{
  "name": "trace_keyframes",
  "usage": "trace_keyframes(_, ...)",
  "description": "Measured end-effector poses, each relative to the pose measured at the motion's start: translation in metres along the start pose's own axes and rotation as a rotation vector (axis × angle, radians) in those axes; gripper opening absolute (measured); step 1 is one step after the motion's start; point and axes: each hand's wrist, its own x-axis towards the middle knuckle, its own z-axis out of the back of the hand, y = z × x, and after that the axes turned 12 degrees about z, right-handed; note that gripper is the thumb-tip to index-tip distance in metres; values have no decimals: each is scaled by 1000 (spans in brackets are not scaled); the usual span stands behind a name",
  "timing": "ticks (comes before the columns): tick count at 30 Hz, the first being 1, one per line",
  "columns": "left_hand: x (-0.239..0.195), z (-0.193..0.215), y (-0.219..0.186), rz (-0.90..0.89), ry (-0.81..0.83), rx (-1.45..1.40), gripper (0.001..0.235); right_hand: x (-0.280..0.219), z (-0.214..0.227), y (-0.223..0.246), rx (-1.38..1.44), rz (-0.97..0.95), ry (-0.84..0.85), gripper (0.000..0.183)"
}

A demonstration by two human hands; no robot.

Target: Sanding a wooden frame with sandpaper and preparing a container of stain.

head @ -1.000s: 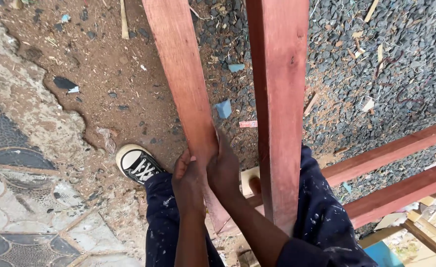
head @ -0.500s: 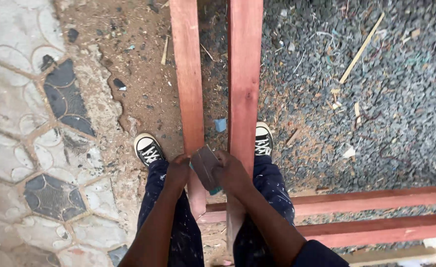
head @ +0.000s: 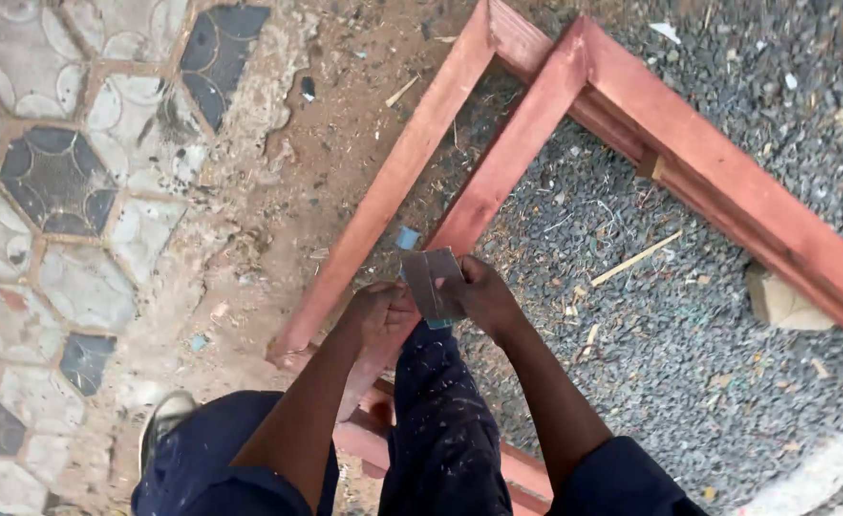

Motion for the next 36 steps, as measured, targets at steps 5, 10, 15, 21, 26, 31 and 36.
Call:
trace_keyframes(5,-10,-9,17,-82,234,-381,30,-7,-19,33,-233,-19,101,42)
trace_keyframes(10,-82,-4,19,-120,110,-230,54,-25,-68,62,-380,-14,175,63)
trace_keyframes(15,-144,-4,41,-39,17,-714,71,-29,-91,29,-486,-2,237,55)
trace_keyframes(21,-96,-27,121,-224,189,-1034,26,-54,-98,25,-621,34,479,53)
trace_keyframes(26,-87,-38,159,-309,64,-1129,23,-72,-98,6,-874,250,592,59)
trace_keyframes(31,-86,-62,218,-398,27,-1410,39,-121,-106,-15,-1116,559,817,49)
trace_keyframes(36,-135,-74,234,-381,151,-1595,50,-164,-111,-18,-1274,432,1121,57)
